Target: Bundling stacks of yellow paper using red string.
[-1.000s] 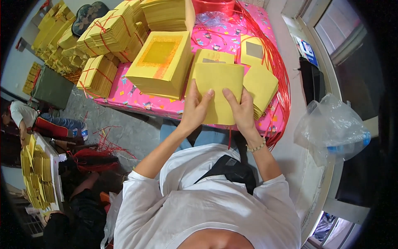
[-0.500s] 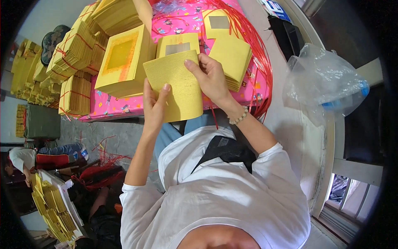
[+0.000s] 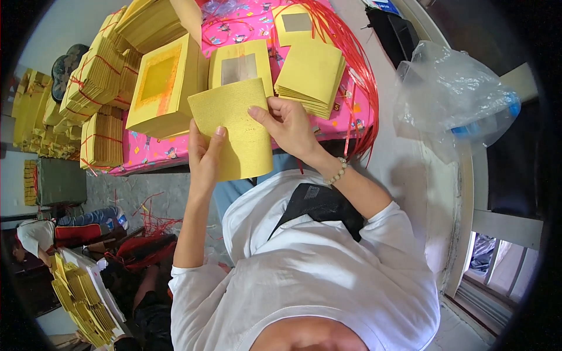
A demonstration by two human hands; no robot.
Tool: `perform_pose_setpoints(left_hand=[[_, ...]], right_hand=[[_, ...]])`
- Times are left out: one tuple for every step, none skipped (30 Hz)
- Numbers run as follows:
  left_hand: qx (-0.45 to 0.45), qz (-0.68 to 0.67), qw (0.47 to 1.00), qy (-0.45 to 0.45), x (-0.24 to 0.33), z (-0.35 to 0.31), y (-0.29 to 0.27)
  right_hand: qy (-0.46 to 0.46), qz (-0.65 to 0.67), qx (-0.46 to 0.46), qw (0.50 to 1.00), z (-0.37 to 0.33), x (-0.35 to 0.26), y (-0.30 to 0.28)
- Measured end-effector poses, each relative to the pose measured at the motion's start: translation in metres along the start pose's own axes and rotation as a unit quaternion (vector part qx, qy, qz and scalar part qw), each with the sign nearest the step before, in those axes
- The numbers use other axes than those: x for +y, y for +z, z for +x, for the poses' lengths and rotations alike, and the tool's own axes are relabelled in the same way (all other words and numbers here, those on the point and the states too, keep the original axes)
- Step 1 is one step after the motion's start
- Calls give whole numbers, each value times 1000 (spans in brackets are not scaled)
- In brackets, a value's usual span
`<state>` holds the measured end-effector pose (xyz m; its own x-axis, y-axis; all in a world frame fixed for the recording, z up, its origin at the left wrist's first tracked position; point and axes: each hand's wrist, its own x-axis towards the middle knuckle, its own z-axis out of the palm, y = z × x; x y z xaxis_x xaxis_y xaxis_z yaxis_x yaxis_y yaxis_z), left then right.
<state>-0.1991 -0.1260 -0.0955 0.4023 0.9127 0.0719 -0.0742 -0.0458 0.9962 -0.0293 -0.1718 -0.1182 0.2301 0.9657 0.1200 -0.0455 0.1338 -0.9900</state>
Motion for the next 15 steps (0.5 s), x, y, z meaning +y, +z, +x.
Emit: perform_pose_setpoints(left_hand=[[-1,0,1000,-1,-1,-1,-1],[-1,-3,1000,-1,-3,-1,-2],[-2,-6,1000,0,-5,-1,-2],[-2,-5,1000,-1,-3,-1,-1],[-2,-12,1000,4,0,-1,0],[-2,-20,1000,8,1,-1,0],[-2,-19,1000,8,0,-2,-1],[-7,-10,1000,9,-3,-2,-3],[-13,-1,1000,10,-4,-3,-3],[-13,-1,1000,9,-4,-3,-2],[-7,-1,1000,13,-3,-4,-1],[-2,-1,1000,16,-2,-3,0],[-3,-2,1000,15,-1,-3,1],[-3,-7,1000,12,0,-1,0],[-2,-13,1000,8,0,-1,0]], right_hand=[[2,-8,12,1000,-2,0,0],[4,-15,24,1000,-4,0,0],[5,-15,25,1000,-6,0,2],[8,25,26,999,-8,1,5],[11,65,27,997,-10,2,6],[11,65,28,997,-12,5,6],[14,53,16,998,-14,10,5],[16,41,5,999,-16,12,4],[16,41,5,999,-17,12,2],[32,5,-7,999,-18,11,0],[49,-32,-19,998,-18,10,-1],[49,-31,-19,998,-19,9,0],[35,-5,-24,999,-22,8,1],[20,21,-29,999,-24,8,1],[21,20,-27,999,-25,7,-1]])
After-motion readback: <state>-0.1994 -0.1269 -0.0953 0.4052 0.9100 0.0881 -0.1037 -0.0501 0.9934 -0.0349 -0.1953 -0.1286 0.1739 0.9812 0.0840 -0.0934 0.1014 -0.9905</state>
